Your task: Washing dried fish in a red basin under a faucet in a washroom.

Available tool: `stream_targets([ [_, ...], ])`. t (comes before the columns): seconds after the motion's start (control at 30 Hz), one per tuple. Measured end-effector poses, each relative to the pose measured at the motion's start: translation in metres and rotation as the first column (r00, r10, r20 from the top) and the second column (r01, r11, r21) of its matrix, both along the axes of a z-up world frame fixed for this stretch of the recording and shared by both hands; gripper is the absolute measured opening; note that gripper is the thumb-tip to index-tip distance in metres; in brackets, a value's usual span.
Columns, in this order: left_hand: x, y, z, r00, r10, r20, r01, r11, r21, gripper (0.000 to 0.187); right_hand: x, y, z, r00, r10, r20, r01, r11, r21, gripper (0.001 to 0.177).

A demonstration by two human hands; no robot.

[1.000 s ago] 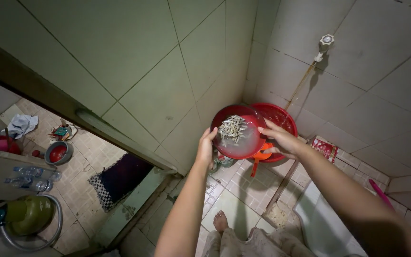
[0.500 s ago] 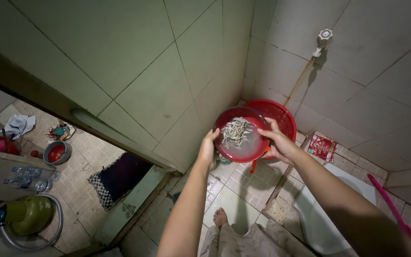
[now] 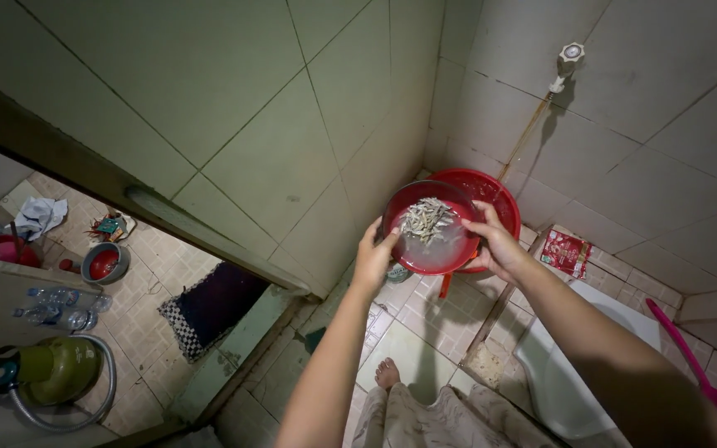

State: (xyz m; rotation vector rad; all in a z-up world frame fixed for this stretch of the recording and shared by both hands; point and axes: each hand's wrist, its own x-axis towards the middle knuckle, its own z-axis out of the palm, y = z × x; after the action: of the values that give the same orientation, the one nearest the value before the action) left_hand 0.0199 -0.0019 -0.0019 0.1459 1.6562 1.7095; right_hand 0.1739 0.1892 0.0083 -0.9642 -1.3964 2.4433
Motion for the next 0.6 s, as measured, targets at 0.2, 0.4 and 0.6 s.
stream_targets([
  [0.2, 0.011, -0.004, 0.007, 0.442, 0.0, -0.897, -0.305, 0.94, -0.15, 0.045, 0.004, 0.005, -0.001, 0.999, -0.038, 0.0, 0.038, 0.999, -0.005, 0.055],
  [0.4, 0.016, 0.014, 0.016, 0.458, -0.184, -0.869, -0.045, 0.972, -0.23, 0.017, 0.006, 0.005, 0.003, 0.994, -0.104, 0.029, 0.105, 0.994, -0.008, 0.055],
  [0.6, 0.033, 0.039, -0.01, 0.533, -0.138, -0.835, -0.069, 0.976, -0.205, 0.032, 0.013, 0.004, -0.003, 0.979, -0.203, 0.028, 0.203, 0.979, 0.012, 0.054],
])
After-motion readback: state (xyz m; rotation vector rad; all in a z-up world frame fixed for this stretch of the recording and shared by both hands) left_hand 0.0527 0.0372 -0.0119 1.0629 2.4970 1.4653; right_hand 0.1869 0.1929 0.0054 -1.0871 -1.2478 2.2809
